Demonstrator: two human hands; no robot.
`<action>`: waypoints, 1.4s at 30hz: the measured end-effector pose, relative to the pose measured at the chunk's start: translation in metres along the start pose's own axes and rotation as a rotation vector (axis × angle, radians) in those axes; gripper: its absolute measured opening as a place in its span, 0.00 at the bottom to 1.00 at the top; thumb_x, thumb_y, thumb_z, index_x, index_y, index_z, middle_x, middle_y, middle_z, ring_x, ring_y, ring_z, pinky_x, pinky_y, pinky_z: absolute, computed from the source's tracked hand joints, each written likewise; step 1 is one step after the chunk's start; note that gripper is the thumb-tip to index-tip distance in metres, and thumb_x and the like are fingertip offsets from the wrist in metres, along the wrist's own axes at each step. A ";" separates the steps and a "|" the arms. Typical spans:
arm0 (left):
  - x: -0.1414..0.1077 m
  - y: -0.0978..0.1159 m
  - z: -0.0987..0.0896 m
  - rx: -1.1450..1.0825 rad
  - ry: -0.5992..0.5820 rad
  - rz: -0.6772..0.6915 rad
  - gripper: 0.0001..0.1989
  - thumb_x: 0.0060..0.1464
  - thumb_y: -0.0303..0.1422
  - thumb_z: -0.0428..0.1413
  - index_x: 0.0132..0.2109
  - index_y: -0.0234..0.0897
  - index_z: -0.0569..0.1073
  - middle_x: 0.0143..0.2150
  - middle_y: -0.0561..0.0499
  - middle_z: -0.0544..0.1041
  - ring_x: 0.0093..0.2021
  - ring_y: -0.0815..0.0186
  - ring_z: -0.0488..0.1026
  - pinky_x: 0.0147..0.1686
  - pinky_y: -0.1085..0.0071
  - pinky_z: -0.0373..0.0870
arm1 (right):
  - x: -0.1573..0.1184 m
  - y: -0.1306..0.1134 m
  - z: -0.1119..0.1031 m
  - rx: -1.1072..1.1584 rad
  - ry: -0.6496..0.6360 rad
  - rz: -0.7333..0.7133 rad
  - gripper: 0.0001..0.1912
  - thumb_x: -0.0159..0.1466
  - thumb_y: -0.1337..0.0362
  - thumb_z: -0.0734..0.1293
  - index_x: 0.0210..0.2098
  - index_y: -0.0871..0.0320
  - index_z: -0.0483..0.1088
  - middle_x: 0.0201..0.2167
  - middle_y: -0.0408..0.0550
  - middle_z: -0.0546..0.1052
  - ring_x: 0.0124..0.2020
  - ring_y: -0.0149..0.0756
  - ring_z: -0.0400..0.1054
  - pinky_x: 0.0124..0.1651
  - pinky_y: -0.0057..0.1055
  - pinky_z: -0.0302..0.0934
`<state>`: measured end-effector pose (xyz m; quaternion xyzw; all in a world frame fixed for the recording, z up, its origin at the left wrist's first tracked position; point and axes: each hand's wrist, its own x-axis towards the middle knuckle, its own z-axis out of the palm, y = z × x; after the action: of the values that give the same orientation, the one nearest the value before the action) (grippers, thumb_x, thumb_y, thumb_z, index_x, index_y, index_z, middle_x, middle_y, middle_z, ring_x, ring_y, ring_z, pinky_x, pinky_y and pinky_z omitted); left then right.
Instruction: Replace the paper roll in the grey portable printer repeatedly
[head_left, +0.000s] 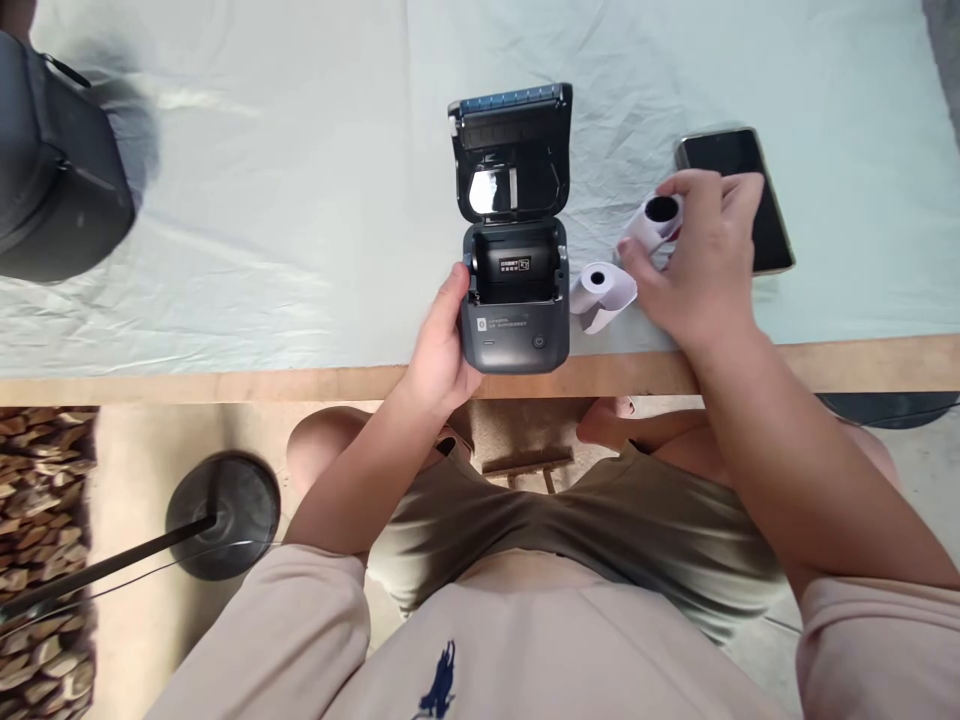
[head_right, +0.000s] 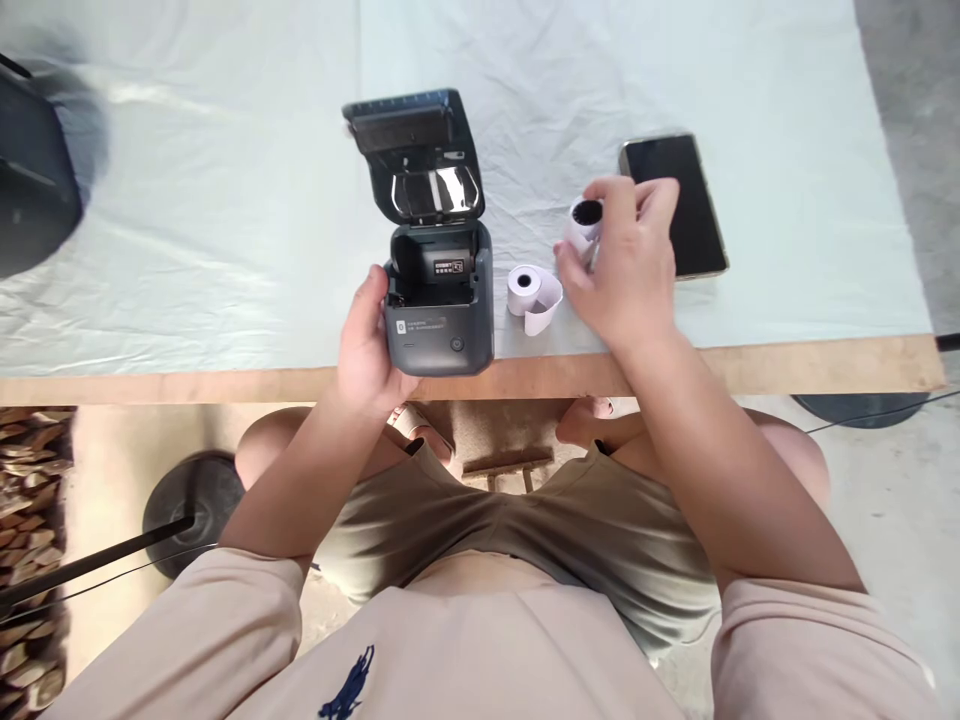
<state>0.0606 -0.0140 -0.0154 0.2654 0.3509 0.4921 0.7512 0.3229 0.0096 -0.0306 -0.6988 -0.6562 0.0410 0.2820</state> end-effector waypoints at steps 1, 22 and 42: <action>0.000 0.000 0.000 -0.004 -0.006 0.005 0.21 0.75 0.48 0.49 0.47 0.41 0.82 0.54 0.49 0.87 0.72 0.50 0.77 0.67 0.53 0.82 | 0.001 0.001 0.003 0.002 -0.031 0.009 0.30 0.61 0.66 0.74 0.61 0.53 0.67 0.56 0.59 0.68 0.41 0.42 0.72 0.48 0.47 0.72; -0.002 0.001 0.001 -0.001 -0.026 0.024 0.20 0.76 0.47 0.51 0.48 0.40 0.82 0.53 0.48 0.88 0.71 0.50 0.78 0.67 0.54 0.81 | 0.011 0.012 -0.013 1.094 -0.222 0.211 0.23 0.63 0.64 0.72 0.56 0.40 0.70 0.50 0.45 0.80 0.54 0.50 0.81 0.43 0.47 0.78; -0.013 -0.008 0.009 0.146 -0.001 0.141 0.21 0.62 0.52 0.68 0.52 0.44 0.79 0.52 0.50 0.86 0.68 0.52 0.79 0.63 0.60 0.82 | -0.016 -0.097 -0.031 0.053 -0.078 -0.445 0.15 0.66 0.71 0.66 0.50 0.50 0.70 0.47 0.48 0.85 0.41 0.48 0.80 0.46 0.45 0.71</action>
<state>0.0690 -0.0293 -0.0120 0.3437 0.3659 0.5165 0.6937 0.2476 -0.0183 0.0338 -0.5272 -0.8031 0.0220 0.2769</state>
